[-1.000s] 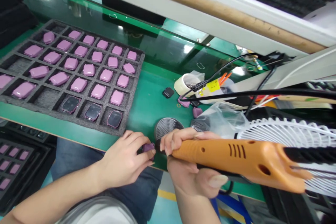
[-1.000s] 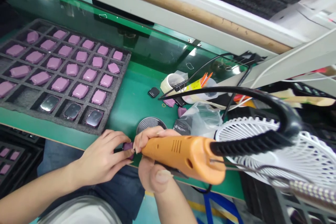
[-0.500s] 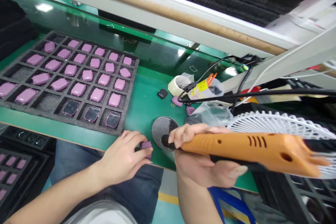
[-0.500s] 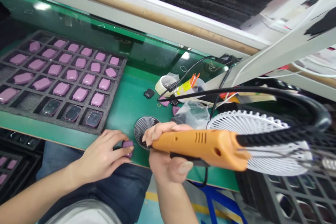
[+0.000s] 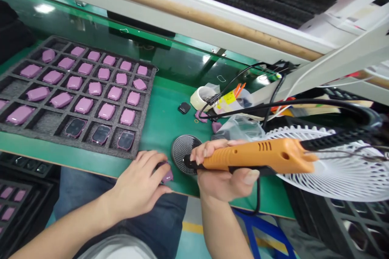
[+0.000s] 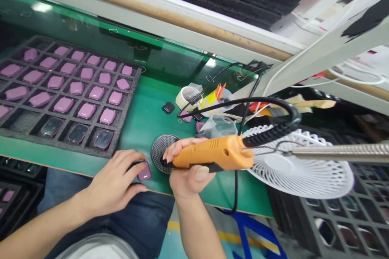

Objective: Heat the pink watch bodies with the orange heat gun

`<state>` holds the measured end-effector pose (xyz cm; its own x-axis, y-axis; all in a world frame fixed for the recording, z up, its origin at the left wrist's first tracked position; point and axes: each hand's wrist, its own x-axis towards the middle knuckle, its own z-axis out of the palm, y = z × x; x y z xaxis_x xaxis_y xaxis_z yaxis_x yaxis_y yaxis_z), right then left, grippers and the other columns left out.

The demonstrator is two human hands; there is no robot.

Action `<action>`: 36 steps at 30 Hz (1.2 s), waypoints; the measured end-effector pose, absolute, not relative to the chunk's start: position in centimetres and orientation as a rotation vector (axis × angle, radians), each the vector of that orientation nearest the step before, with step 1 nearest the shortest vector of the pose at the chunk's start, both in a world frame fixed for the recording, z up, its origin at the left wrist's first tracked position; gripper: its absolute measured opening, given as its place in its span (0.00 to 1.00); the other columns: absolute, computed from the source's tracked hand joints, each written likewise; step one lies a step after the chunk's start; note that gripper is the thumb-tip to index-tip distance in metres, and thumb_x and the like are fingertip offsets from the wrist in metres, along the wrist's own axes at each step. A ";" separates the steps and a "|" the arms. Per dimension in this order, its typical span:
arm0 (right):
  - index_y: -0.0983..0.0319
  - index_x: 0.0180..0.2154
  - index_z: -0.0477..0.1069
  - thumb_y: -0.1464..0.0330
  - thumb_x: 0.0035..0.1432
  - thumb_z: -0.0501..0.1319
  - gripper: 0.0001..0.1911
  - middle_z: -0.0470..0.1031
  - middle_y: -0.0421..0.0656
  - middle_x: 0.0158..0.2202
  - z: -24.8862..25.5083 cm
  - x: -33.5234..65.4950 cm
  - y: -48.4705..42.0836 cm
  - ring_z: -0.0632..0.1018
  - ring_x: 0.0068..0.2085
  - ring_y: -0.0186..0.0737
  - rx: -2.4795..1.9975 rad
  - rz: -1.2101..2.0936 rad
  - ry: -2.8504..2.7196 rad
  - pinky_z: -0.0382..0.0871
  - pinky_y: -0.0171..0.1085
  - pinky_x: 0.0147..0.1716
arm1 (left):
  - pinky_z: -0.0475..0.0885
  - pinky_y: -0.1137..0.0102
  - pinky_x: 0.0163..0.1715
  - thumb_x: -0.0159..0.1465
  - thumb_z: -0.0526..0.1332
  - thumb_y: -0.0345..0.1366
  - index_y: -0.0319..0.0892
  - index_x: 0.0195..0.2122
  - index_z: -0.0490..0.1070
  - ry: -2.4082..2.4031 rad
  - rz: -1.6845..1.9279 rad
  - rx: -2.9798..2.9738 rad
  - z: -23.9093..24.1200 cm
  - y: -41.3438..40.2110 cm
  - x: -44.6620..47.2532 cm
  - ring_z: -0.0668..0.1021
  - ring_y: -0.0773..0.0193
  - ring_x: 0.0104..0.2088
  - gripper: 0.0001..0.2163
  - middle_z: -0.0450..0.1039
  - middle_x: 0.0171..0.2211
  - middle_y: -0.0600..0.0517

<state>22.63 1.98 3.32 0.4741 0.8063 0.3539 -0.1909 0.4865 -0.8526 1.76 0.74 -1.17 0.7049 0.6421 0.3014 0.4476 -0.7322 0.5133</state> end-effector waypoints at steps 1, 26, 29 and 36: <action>0.53 0.46 0.73 0.40 0.61 0.69 0.27 0.76 0.34 0.28 3.3 22.6 2.0 0.73 0.20 0.36 -0.846 0.710 -0.861 0.72 0.38 0.19 | 0.75 0.45 0.62 0.75 0.67 0.37 0.40 0.59 0.73 0.810 0.646 2.512 -1.0 0.8 1.7 0.76 0.40 0.64 0.14 0.75 0.65 0.36; 0.49 0.50 0.77 0.39 0.66 0.66 0.24 0.75 0.35 0.32 5.6 20.2 -0.5 0.74 0.25 0.37 -0.822 0.796 -0.905 0.73 0.40 0.25 | 0.79 0.54 0.53 0.76 0.67 0.30 0.40 0.53 0.80 0.721 0.960 2.489 -2.3 1.0 1.8 0.78 0.53 0.50 0.06 0.80 0.50 0.44; 0.50 0.50 0.76 0.39 0.66 0.66 0.25 0.75 0.35 0.32 5.0 19.9 -0.5 0.73 0.25 0.37 -0.807 0.798 -0.892 0.72 0.39 0.24 | 0.80 0.54 0.51 0.77 0.67 0.31 0.40 0.51 0.80 0.731 0.970 2.497 -2.1 1.1 1.9 0.78 0.54 0.49 0.05 0.80 0.49 0.44; 0.49 0.51 0.76 0.39 0.66 0.66 0.25 0.75 0.35 0.32 4.8 19.5 -0.4 0.74 0.26 0.38 -0.810 0.835 -0.905 0.73 0.41 0.26 | 0.79 0.55 0.51 0.77 0.67 0.32 0.40 0.49 0.81 0.744 0.962 2.498 -2.0 1.1 1.8 0.77 0.54 0.48 0.04 0.80 0.49 0.44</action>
<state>19.54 -0.41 4.76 0.3692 0.8687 0.3301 -0.2592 0.4374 -0.8611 1.83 1.12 -2.03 0.6294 0.5887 0.5072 0.3425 -0.7961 0.4989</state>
